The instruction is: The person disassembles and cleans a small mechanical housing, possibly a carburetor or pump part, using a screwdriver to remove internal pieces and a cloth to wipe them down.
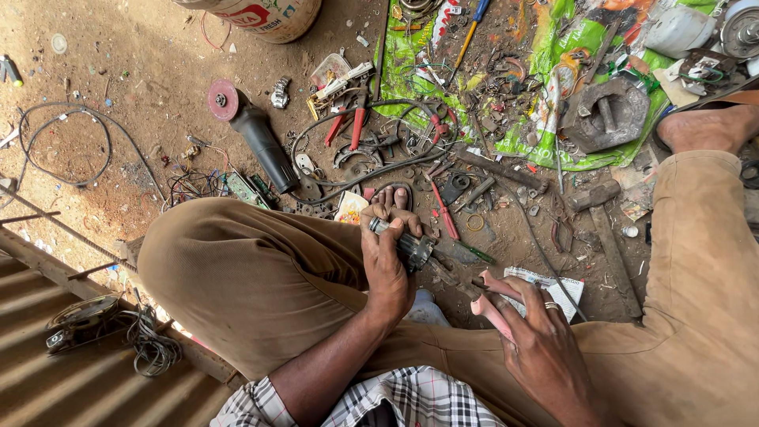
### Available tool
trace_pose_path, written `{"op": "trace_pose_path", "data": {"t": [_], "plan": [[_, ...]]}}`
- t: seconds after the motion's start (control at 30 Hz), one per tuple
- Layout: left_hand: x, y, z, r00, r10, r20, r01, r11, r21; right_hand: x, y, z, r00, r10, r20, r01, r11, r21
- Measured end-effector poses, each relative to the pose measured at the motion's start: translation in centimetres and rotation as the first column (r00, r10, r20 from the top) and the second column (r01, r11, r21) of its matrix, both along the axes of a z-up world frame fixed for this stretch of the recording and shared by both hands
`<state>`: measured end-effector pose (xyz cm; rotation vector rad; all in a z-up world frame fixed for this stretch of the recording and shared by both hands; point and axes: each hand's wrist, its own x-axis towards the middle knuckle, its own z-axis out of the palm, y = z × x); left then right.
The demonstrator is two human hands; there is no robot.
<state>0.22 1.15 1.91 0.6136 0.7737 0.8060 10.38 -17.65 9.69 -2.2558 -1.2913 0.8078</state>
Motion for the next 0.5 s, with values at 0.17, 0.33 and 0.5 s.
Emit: {"op": "trace_pose_path", "data": {"t": [0.17,0.33,0.5], "plan": [[-0.1,-0.4,-0.3,0.995,-0.067,-0.079,0.076,0.99,0.116,0.3,-0.1,-0.9,0.999,0.023,0.039,-0.021,0.999,-0.046],[0.1,-0.4,-0.1,0.996,-0.031,-0.078,0.044,0.985,0.169,-0.1,0.1,-2.0,0.999,0.03,-0.036,-0.036,0.985,-0.167],[0.2,0.5,-0.1,0.997,-0.08,-0.003,0.08,0.993,0.085,-1.3,-0.4,-4.0,0.912,-0.106,-0.397,0.05,0.987,-0.15]]}}
